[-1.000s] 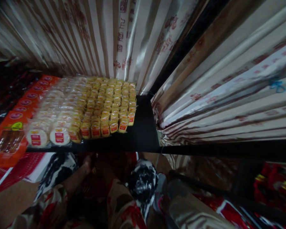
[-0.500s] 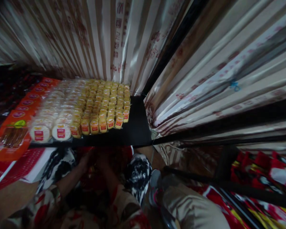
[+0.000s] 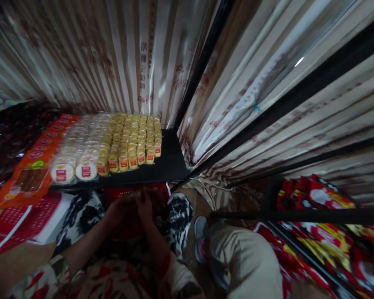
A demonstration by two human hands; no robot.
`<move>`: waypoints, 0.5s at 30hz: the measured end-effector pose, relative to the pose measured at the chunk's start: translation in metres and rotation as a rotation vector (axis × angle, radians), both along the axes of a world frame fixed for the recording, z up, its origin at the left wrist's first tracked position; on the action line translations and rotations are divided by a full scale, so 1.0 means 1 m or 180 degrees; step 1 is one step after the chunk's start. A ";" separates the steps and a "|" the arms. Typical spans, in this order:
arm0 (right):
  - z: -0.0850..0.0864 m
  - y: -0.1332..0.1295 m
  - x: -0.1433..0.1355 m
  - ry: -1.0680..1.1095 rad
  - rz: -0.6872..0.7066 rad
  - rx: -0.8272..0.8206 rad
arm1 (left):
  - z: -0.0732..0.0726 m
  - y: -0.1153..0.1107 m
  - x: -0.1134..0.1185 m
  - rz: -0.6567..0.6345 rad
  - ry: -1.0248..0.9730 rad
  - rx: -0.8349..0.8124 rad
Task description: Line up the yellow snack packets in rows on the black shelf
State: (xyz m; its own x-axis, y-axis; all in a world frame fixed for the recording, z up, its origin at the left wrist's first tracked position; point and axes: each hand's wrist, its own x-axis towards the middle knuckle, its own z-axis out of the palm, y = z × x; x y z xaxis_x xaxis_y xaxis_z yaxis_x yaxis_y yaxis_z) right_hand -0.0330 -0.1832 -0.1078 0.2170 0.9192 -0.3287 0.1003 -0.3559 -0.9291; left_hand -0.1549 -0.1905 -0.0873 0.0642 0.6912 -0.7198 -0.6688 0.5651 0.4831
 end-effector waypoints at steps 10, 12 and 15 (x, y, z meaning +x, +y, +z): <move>0.040 -0.002 0.012 0.0467 -0.0483 0.0245 | 0.048 0.002 0.016 -0.0208 -0.0084 0.0593; 0.048 0.000 0.013 0.0749 -0.0515 0.0305 | 0.055 0.002 0.018 -0.0232 0.0088 0.0798; 0.060 0.002 0.014 0.1328 -0.0585 0.0342 | 0.065 0.000 0.020 -0.0263 0.0757 0.1242</move>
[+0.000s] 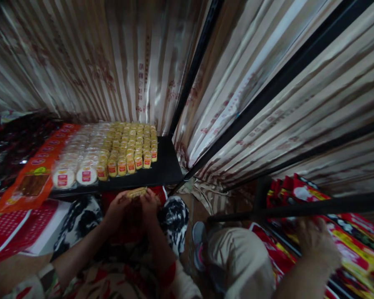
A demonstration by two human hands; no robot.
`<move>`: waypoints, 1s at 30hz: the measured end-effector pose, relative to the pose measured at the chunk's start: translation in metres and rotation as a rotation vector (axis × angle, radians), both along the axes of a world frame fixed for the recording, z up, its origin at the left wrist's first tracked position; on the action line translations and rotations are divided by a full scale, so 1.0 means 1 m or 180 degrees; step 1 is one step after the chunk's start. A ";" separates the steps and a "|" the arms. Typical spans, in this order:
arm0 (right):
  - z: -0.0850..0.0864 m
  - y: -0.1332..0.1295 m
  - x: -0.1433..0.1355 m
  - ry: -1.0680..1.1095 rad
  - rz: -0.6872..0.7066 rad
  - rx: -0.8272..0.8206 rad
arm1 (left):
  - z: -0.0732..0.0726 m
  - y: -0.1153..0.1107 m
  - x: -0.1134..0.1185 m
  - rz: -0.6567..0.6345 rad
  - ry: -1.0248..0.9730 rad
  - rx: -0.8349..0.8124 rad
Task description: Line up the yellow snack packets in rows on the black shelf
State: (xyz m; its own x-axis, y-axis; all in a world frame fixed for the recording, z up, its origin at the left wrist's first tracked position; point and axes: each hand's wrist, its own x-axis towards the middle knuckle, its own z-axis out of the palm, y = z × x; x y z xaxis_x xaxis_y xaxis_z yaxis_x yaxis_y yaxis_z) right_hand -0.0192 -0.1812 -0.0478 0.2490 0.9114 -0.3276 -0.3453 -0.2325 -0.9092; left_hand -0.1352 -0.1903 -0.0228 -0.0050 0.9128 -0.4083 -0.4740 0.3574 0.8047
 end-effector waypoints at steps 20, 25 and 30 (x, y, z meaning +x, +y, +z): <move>0.042 0.022 0.023 0.0686 0.0086 0.0177 | 0.020 -0.003 0.018 -0.0725 0.2987 0.1735; 0.042 0.031 0.032 0.0459 -0.0039 0.0247 | 0.022 0.006 0.032 -0.0796 0.3106 0.1922; 0.043 0.042 0.049 0.0227 -0.0130 0.0279 | 0.012 0.019 0.047 -0.0970 0.3189 0.2190</move>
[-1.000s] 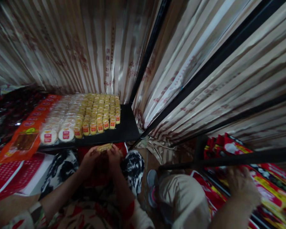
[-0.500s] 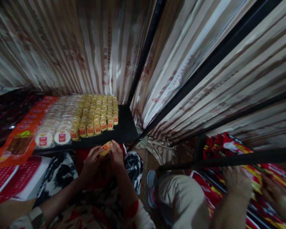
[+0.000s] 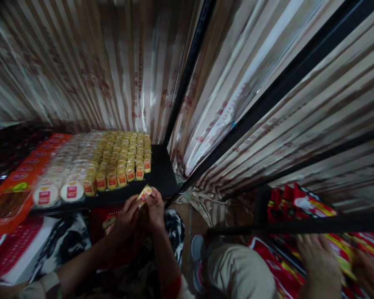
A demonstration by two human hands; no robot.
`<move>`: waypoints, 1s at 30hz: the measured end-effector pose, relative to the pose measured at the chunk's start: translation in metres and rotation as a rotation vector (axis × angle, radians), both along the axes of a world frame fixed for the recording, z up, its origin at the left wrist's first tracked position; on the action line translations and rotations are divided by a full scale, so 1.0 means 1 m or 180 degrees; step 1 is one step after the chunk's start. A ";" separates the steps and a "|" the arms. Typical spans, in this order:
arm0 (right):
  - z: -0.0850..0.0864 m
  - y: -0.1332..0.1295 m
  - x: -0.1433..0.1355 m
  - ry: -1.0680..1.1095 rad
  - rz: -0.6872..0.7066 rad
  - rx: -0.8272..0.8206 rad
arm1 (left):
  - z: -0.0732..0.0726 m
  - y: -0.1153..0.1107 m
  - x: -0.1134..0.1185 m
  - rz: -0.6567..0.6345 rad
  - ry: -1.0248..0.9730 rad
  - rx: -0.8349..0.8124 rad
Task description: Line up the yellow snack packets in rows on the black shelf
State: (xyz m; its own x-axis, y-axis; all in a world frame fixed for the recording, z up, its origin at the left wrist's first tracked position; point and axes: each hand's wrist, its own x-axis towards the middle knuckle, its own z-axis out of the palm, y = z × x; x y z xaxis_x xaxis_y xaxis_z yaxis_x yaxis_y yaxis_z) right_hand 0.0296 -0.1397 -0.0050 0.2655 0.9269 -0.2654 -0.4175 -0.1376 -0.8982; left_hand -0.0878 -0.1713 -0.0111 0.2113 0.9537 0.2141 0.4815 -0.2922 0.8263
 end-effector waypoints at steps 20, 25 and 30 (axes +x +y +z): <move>-0.015 0.122 0.028 -0.1156 -0.0047 0.0779 | 0.008 0.076 0.022 -0.0269 0.1452 0.0726; -0.026 0.131 0.023 -0.1596 -0.0014 0.0709 | -0.002 0.082 0.019 -0.0165 0.1624 0.0734; -0.029 0.127 0.016 -0.1705 -0.0141 0.0744 | -0.010 0.083 0.017 -0.0118 0.1966 0.0919</move>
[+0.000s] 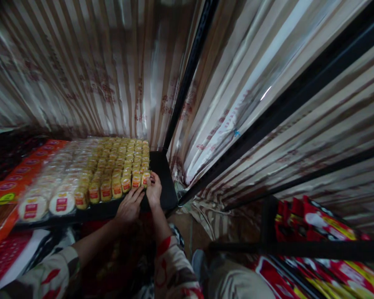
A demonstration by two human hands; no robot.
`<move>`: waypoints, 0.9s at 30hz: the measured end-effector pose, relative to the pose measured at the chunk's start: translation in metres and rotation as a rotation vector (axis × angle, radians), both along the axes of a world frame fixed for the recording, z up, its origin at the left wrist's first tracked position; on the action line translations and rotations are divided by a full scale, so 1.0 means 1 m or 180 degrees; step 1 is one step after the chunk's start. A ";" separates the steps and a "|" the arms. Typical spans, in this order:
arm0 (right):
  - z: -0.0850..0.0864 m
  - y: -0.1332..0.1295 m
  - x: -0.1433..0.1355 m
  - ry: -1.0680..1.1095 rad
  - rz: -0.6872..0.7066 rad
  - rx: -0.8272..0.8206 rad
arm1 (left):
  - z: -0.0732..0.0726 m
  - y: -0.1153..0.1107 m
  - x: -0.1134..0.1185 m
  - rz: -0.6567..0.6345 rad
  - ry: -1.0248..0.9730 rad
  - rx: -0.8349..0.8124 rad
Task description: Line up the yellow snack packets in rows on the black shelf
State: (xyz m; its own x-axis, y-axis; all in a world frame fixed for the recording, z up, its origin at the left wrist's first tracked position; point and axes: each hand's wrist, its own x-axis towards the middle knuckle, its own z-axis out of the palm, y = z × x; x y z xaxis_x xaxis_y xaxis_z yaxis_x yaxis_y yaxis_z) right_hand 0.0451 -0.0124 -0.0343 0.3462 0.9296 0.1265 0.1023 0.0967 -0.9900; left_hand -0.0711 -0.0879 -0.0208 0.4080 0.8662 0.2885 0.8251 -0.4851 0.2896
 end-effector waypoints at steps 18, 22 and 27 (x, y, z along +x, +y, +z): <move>-0.003 -0.014 -0.005 -0.0678 0.0069 0.0011 | -0.019 0.008 -0.009 -0.0190 -0.0140 0.0373; -0.006 -0.014 -0.005 -0.0707 0.0077 0.0054 | -0.020 0.009 -0.009 -0.0200 -0.0095 0.0445; -0.008 -0.011 -0.005 -0.0732 0.0144 0.0050 | -0.024 0.009 -0.009 -0.0245 -0.0134 0.0570</move>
